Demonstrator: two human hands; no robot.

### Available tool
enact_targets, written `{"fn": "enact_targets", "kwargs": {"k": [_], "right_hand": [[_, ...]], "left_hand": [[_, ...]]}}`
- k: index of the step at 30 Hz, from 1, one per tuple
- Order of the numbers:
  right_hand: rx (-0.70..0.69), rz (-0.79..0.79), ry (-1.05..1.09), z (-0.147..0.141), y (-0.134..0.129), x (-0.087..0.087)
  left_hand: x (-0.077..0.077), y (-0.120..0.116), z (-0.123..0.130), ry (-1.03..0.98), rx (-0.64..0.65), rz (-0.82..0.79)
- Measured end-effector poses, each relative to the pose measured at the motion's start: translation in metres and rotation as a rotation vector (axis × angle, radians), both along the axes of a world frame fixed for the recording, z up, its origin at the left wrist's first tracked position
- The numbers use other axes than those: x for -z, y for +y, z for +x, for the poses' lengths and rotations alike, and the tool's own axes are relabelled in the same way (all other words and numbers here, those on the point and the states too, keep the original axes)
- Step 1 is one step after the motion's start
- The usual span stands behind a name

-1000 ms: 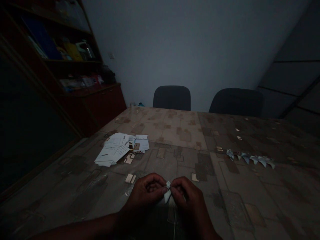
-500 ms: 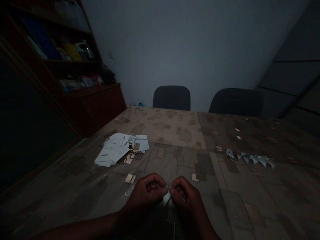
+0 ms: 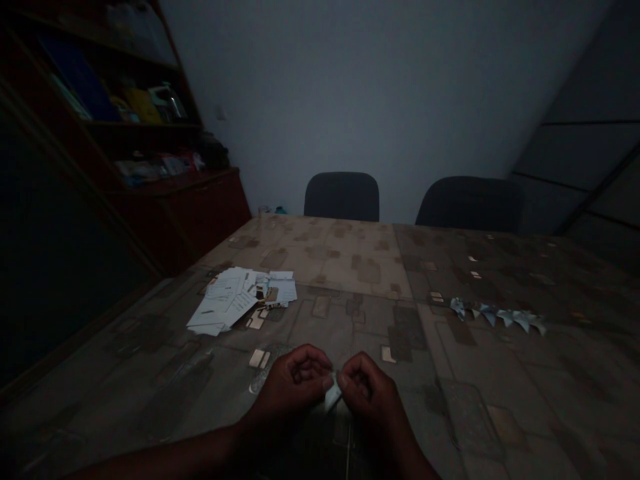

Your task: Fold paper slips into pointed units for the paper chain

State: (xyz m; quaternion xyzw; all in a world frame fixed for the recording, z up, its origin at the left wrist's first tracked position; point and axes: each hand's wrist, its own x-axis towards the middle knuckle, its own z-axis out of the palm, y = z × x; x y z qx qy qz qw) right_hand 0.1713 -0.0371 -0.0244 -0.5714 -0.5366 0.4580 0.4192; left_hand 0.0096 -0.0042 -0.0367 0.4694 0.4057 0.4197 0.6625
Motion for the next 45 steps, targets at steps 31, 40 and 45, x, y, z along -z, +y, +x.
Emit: {"fn": "enact_targets", "kwargs": {"k": [31,40,45], "right_hand": [[0.065,0.03,0.005,-0.003,0.0,-0.001],[0.061,0.059,-0.059,0.0,-0.001,0.003],[0.048,0.064,-0.132,0.005,-0.001,0.003]], "left_hand": [[-0.006,-0.002,0.001,-0.075,0.059,-0.005],[-0.011,0.0,0.001,-0.069,0.039,-0.022],[-0.008,0.001,0.002,-0.014,0.015,-0.006]]}}
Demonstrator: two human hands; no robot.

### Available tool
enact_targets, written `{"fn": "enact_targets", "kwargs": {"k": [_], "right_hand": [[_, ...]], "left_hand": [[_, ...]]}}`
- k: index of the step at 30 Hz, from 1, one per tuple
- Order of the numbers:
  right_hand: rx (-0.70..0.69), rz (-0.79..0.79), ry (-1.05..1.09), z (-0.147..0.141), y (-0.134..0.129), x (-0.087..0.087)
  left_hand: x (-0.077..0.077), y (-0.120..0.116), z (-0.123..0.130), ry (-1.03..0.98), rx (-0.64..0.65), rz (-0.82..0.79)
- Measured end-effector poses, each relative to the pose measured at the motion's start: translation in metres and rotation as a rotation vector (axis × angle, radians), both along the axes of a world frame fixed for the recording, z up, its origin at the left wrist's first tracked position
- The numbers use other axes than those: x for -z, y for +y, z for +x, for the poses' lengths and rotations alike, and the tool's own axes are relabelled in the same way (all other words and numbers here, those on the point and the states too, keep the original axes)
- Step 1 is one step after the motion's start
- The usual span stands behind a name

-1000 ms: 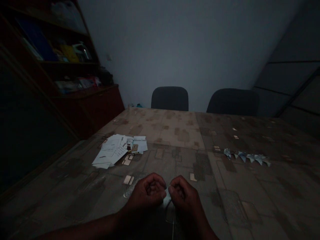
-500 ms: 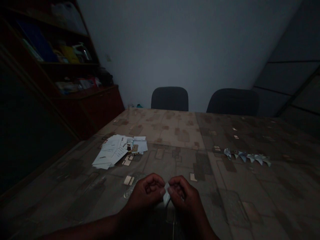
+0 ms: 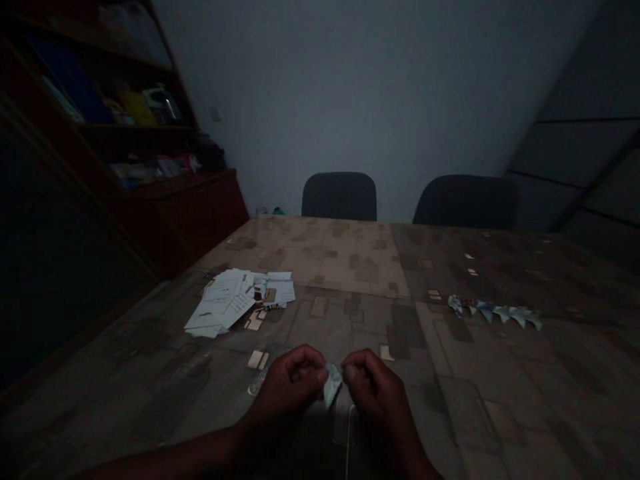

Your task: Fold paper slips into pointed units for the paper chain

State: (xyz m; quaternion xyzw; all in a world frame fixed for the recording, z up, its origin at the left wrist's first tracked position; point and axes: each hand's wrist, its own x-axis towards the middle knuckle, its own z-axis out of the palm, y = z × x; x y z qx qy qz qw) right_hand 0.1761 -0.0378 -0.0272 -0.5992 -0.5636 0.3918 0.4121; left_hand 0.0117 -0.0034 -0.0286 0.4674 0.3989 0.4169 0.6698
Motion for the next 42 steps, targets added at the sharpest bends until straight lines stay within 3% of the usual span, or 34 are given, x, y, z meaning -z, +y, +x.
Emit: {"fn": "enact_targets", "kwargs": {"k": [9,16,22,28,35,42], "right_hand": [[-0.017,0.089,-0.072,-0.0045,-0.0004,-0.0006],[-0.026,0.006,-0.007,-0.0039,-0.0011,0.0011],[-0.024,-0.018,0.014,-0.0048,-0.0026,-0.0028],[0.028,-0.006,-0.017,-0.0067,-0.0035,-0.0059],[-0.023,0.1,-0.09,-0.0053,-0.0015,-0.0026],[0.002,0.02,0.006,-0.007,-0.0019,-0.0064]], "left_hand": [[-0.001,-0.0044,-0.0022,0.0,0.003,0.034],[-0.0075,-0.0061,0.0,0.095,0.022,0.026],[-0.002,-0.0048,0.0001,0.114,0.006,0.025],[-0.0021,-0.0021,-0.0004,0.068,-0.018,0.012],[-0.0052,-0.0076,-0.001,0.124,-0.014,0.064],[-0.0086,-0.0074,-0.0019,0.158,-0.01,0.105]]}}
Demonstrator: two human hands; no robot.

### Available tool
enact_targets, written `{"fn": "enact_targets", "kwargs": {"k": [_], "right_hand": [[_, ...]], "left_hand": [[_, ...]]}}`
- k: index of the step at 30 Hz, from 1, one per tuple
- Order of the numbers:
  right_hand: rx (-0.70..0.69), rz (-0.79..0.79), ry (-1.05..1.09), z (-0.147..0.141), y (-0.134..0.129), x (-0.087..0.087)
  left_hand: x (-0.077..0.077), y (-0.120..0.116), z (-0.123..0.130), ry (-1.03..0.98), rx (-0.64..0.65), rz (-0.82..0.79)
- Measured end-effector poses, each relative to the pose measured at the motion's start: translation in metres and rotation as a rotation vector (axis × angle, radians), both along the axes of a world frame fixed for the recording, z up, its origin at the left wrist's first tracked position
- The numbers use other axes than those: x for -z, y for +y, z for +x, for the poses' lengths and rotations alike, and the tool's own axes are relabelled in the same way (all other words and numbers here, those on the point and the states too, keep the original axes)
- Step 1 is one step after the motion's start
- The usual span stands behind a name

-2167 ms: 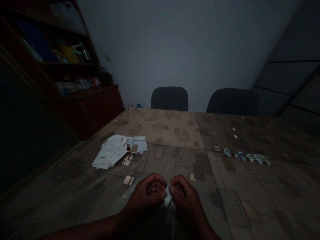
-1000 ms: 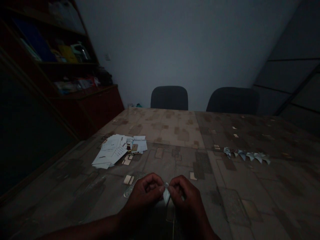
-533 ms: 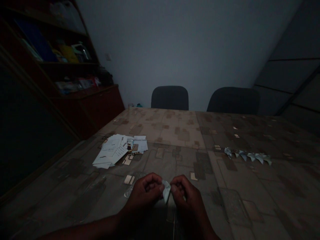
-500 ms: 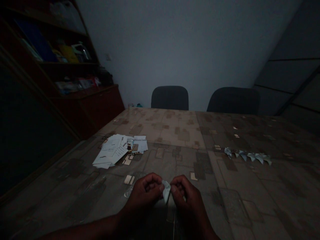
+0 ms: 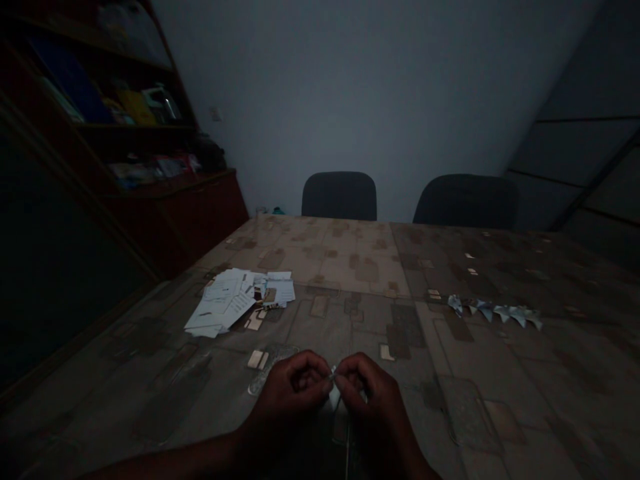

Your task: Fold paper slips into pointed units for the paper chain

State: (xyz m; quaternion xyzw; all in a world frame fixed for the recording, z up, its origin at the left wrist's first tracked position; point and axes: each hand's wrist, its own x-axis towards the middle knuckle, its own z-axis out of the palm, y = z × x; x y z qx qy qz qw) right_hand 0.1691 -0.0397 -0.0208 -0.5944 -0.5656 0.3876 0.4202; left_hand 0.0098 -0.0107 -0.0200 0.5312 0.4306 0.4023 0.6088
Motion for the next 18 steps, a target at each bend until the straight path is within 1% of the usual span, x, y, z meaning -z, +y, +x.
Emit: {"fn": "enact_targets", "kwargs": {"k": [3,7,9,12,15,17,18], "right_hand": [[-0.001,0.007,0.028,-0.0009,-0.0002,0.0006],[-0.003,0.003,0.085,-0.0015,-0.0001,0.0037],[0.011,-0.004,0.1,-0.0018,-0.0002,0.0041],[0.023,0.001,0.053,-0.0021,-0.001,0.0029],[-0.01,0.015,0.012,-0.0018,-0.0018,0.0016],[-0.041,0.019,0.008,-0.0012,-0.0017,0.0016],[-0.049,0.022,0.008,-0.0009,-0.0016,0.0019]], "left_hand": [[0.0014,0.0002,-0.0011,-0.01,-0.021,0.033],[0.0039,0.0002,-0.0014,-0.064,-0.01,0.02],[0.003,0.0005,-0.001,-0.033,-0.013,0.024],[-0.0003,0.0018,-0.001,0.055,-0.018,0.115],[-0.0017,0.0032,-0.0026,0.109,0.005,0.247],[-0.0004,0.0034,-0.0036,0.115,0.017,0.268],[0.0008,0.0033,-0.0038,0.106,0.017,0.249]]}}
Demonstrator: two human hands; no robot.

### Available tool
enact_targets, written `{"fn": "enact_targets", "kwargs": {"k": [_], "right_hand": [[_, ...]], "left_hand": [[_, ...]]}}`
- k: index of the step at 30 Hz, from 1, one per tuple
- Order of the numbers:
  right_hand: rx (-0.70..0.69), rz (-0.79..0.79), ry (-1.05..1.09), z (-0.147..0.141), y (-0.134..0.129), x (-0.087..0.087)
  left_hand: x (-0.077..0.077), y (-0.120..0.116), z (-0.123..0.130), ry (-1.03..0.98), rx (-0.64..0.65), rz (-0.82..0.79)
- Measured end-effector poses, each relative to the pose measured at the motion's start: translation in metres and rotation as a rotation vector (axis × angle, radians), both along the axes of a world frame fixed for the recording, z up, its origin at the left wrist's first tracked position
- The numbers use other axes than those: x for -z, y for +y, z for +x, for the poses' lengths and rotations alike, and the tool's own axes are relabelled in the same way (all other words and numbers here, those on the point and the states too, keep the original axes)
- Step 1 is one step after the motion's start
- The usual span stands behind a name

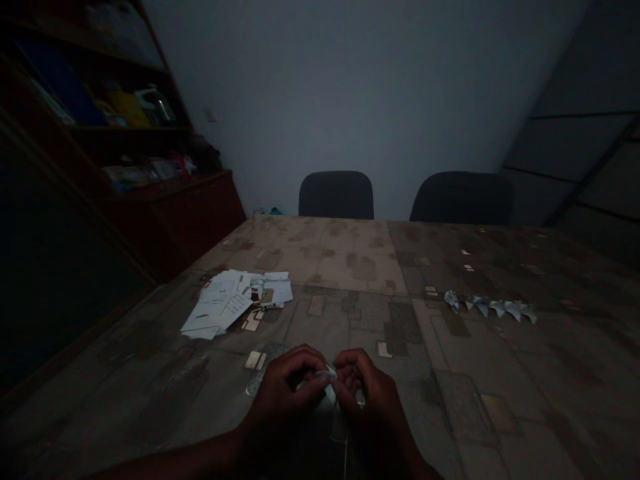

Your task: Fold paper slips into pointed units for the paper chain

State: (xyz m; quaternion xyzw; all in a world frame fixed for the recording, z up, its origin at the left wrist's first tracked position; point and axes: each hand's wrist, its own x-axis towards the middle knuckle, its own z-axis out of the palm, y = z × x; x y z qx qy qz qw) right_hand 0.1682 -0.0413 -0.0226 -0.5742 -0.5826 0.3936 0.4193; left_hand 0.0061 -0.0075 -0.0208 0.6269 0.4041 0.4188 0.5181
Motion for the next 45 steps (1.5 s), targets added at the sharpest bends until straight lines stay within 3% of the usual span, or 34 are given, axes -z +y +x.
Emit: {"fn": "enact_targets", "kwargs": {"k": [5,8,18,28,34,40,45], "right_hand": [[-0.012,-0.001,0.004,0.001,0.002,0.0],[-0.012,-0.006,0.019,0.001,0.002,-0.002],[0.038,-0.107,0.201,-0.003,0.001,0.003],[-0.102,-0.027,0.017,0.004,0.003,-0.005],[-0.065,-0.035,-0.011,0.005,0.005,-0.002],[-0.063,-0.033,-0.054,0.005,0.002,-0.002],[-0.078,0.007,-0.085,0.005,0.003,-0.002]], "left_hand": [[0.006,-0.001,0.003,-0.149,-0.013,-0.268],[0.004,0.0,0.005,-0.214,-0.022,-0.344],[0.006,0.0,0.003,-0.188,-0.043,-0.308],[-0.004,0.005,0.002,-0.096,-0.075,-0.263],[-0.01,0.005,0.002,-0.148,-0.068,-0.332],[-0.006,0.004,0.002,-0.058,-0.096,-0.267],[-0.003,0.007,0.003,-0.104,-0.103,-0.332]]}}
